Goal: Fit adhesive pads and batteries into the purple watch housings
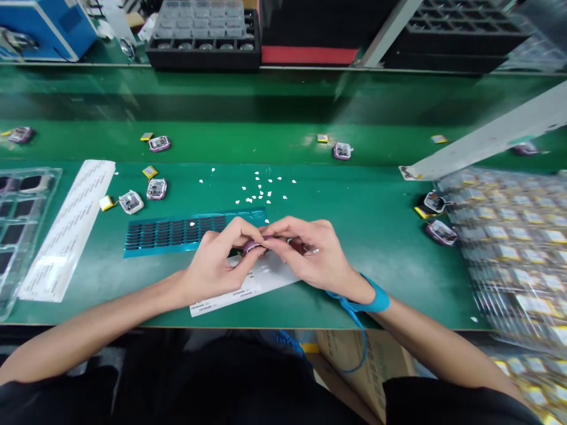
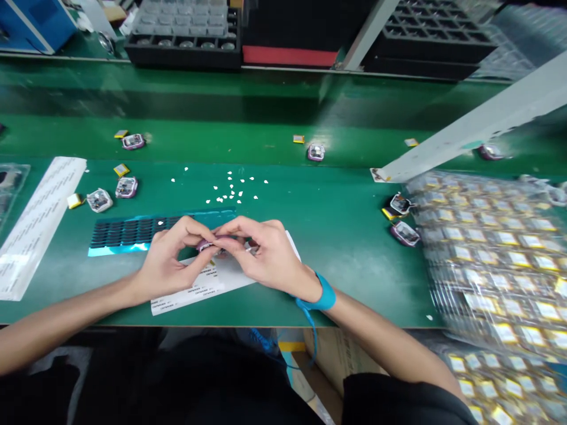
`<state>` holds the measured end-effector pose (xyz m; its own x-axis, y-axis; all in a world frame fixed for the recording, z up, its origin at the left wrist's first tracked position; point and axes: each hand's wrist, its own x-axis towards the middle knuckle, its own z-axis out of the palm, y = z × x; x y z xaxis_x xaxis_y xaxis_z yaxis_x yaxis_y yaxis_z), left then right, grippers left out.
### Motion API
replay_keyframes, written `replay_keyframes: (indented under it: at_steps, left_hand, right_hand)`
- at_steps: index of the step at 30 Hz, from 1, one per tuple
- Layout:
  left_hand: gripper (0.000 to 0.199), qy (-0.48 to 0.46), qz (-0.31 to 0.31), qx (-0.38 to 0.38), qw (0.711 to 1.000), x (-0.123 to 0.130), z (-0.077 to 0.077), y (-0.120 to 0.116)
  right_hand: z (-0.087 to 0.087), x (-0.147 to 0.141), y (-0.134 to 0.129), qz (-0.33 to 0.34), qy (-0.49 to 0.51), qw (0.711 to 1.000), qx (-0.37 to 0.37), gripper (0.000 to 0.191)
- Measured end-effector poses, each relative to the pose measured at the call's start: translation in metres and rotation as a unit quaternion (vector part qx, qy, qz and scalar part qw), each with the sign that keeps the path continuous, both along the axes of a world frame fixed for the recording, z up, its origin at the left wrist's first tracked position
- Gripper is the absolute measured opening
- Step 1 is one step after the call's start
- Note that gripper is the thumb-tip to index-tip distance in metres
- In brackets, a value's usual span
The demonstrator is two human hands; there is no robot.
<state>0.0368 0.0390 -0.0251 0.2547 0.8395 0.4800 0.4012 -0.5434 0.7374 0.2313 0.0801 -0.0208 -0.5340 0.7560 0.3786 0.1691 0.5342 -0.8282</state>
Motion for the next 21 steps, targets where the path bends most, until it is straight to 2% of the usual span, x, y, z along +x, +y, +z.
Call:
replay_keyframes:
  at_steps: [3,7,9,10,12,14,16,18,21]
  left_hand:
    - [0.025,0.02,-0.04,0.032,0.998,-0.007,0.005,-0.007]
    - [0.018,0.017,-0.219,0.055,0.974,-0.012,-0.006,-0.016]
    - [0.016,0.06,-0.284,0.044,0.956,-0.013,-0.013,-0.013]
    - [0.015,0.086,-0.297,0.044,0.95,-0.014,-0.015,-0.009]
    - [0.014,0.129,-0.302,0.065,0.942,-0.018,-0.015,-0.003]
    - [0.014,0.169,-0.286,0.122,0.935,-0.021,-0.011,0.0]
    - [0.013,0.198,-0.257,0.188,0.927,-0.024,-0.007,-0.003]
    - [0.01,0.214,-0.233,0.23,0.92,-0.023,-0.004,-0.009]
    - [0.007,0.235,-0.205,0.236,0.92,-0.018,-0.003,-0.016]
  right_hand:
    - [0.002,0.007,0.003,0.009,0.031,0.999,0.009,0.024]
    - [-0.003,0.017,0.013,0.057,0.083,0.994,0.028,0.059]
    - [-0.004,0.019,0.018,0.051,0.047,0.998,0.014,0.068]
    - [-0.005,0.018,0.02,0.041,0.024,0.999,-0.014,0.069]
    - [-0.006,0.013,0.021,0.024,-0.003,0.996,-0.087,0.057]
    - [-0.008,0.006,0.019,0.01,0.004,0.989,-0.148,0.031]
    - [-0.014,-0.001,0.016,0.015,0.033,0.978,-0.204,0.017]
    - [-0.02,-0.007,0.012,0.024,0.063,0.961,-0.267,0.017]
    - [-0.027,-0.01,0.008,0.039,0.076,0.943,-0.32,0.035]
